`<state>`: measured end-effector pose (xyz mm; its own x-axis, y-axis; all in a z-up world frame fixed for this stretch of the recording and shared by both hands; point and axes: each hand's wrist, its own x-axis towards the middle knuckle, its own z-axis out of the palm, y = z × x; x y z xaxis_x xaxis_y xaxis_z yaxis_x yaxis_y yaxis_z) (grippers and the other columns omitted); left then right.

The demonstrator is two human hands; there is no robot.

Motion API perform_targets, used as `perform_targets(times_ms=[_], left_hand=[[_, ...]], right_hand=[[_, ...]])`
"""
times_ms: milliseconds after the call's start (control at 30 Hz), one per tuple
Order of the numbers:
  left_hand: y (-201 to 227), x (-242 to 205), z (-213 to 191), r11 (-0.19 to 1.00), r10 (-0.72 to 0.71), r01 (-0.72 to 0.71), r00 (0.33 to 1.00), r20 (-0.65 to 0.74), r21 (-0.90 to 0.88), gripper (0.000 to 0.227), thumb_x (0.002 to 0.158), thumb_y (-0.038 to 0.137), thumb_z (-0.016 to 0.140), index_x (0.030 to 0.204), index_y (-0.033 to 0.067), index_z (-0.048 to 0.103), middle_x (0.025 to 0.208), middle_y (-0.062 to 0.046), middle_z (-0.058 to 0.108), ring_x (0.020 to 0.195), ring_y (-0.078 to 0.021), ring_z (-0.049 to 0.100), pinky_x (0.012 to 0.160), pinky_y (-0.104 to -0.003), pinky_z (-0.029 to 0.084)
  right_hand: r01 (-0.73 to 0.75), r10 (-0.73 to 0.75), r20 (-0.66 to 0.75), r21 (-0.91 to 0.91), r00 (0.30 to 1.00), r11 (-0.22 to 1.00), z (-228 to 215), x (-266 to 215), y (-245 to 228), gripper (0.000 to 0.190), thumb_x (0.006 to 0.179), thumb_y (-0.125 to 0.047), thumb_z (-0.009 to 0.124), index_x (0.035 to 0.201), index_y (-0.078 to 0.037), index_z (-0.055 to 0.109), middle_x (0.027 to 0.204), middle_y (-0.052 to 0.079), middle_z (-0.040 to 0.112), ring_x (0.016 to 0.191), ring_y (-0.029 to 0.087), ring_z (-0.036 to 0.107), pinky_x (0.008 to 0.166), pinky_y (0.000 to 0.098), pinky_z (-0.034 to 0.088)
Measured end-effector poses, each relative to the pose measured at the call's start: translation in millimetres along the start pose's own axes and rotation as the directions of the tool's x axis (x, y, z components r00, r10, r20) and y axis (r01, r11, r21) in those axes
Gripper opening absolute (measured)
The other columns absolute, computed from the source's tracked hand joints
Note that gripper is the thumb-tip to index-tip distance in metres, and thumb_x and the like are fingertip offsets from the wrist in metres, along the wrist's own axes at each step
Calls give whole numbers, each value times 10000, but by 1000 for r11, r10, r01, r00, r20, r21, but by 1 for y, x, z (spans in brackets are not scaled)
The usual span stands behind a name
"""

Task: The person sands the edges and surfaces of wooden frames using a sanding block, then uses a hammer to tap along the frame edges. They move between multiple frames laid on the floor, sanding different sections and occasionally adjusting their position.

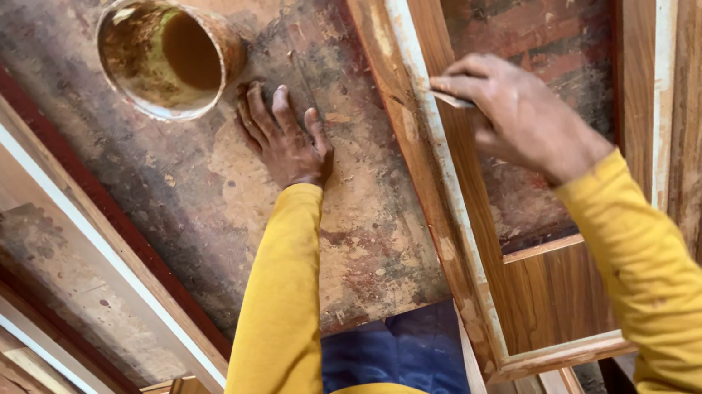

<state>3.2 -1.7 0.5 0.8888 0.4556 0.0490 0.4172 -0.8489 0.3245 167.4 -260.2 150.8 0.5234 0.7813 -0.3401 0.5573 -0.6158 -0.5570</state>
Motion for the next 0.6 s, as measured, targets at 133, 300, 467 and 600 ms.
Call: perform_targets(times_ms=[133,300,467,600], left_hand=[[-1,2,-1,1000,-17,17,1000,24,-3,450,1054,408,507,1442,191,439,1607,-179,326,1554,-430,232,1297,-611,120],[-1,2,-3,1000,-19,19,999,29,-15,466,1056,415,511,1454,189,429,1608,-184,320,1543,-439,240,1295,-611,120],[-1,1,-5,998,-29,31,998,50,-47,468,1065,421,499,1463,189,417,1614,-181,313,1540,-439,248,1306,-609,129],[-3,1,-3,999,-31,33,996,79,-22,461,1076,421,479,1473,199,400,1620,-184,289,1542,-448,232,1299,-612,122]], right_hand=[[-31,51,117,-168,992,985,-14,29,-7,630,764,112,684,1374,-31,618,1300,135,626,1142,255,599,1080,385,489],[-19,57,142,-257,988,966,-27,48,-23,684,747,92,694,1407,-62,611,1297,118,612,1161,271,564,1108,385,467],[-52,91,142,-256,986,965,-29,55,-31,575,852,57,639,1405,-101,627,1305,112,591,1203,302,538,1056,420,494],[-51,113,190,-304,975,951,-26,52,-33,633,863,97,580,1456,-124,591,1310,117,579,1181,306,530,1045,425,504]])
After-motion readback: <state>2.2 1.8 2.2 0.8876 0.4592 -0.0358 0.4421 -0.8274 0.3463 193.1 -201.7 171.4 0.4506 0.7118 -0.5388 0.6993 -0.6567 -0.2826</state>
